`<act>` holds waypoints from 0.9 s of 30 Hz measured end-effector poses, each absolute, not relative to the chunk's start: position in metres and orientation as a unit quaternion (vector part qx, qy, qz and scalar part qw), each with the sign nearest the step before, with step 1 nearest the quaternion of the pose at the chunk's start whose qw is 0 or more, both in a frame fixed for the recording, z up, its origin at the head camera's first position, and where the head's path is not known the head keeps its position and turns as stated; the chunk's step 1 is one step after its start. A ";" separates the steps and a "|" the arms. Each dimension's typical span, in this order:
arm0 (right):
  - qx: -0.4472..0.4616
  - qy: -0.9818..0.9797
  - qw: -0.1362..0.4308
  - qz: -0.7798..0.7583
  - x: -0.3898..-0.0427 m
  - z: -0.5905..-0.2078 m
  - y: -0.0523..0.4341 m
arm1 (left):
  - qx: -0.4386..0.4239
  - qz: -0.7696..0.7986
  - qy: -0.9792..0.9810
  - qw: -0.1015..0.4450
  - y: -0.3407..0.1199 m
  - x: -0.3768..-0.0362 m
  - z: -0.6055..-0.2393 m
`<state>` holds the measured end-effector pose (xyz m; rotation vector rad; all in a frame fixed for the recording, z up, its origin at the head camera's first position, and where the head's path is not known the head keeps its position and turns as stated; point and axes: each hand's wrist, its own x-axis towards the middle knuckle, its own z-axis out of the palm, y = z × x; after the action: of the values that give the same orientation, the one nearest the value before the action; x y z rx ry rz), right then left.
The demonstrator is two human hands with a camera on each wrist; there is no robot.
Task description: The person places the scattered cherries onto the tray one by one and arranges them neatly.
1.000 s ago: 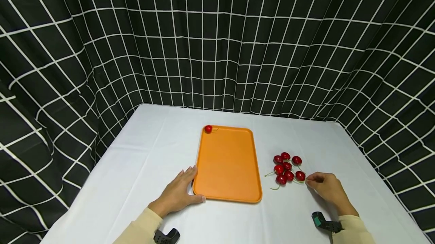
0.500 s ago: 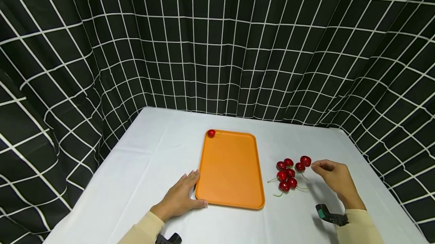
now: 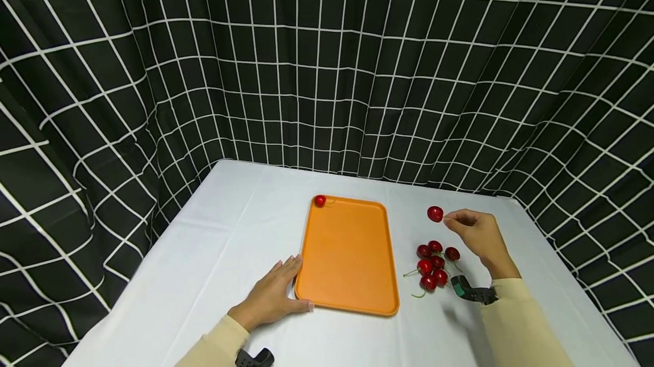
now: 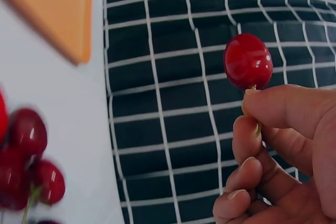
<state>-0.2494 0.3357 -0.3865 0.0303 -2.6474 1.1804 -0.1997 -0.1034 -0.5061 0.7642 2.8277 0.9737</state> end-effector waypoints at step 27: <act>0.056 -0.853 0.147 0.498 -0.319 -0.389 0.201 | 0.243 0.318 0.915 0.043 -0.104 -0.198 -0.504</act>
<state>-0.3190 0.2010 -0.3887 0.1600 -2.4531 1.4342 -0.1983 -0.1039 -0.5041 0.7428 2.7986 0.9729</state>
